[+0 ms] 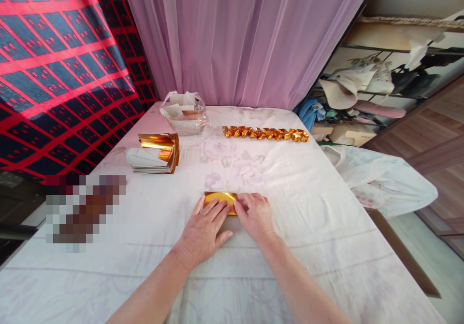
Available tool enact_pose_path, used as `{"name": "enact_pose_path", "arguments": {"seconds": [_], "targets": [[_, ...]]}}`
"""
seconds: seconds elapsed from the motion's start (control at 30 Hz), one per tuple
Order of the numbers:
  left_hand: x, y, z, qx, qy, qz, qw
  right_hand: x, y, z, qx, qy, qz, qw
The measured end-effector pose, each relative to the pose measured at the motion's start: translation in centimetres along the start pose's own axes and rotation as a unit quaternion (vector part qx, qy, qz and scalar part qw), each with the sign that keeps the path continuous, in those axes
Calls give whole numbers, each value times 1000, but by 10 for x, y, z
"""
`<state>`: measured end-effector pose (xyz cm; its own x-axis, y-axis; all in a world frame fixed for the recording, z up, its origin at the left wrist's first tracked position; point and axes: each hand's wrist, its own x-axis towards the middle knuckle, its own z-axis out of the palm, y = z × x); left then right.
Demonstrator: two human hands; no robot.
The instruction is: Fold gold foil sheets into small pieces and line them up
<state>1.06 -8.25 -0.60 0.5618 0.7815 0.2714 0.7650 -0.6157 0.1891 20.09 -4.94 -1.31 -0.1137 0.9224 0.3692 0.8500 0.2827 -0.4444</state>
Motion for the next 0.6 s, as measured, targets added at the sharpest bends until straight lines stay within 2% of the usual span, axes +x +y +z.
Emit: {"name": "enact_pose_path", "arguments": {"seconds": [0.23, 0.37, 0.6], "targets": [[-1, 1, 1, -2, -8, -12, 1000, 2, 7, 1, -5, 25, -10, 1000], [-2, 1, 1, -6, -13, -21, 1000, 6, 10, 4, -11, 4, -25, 1000], [-2, 0, 3, -14, -30, -26, 999, 20, 7, 8, -16, -36, -12, 999]]}}
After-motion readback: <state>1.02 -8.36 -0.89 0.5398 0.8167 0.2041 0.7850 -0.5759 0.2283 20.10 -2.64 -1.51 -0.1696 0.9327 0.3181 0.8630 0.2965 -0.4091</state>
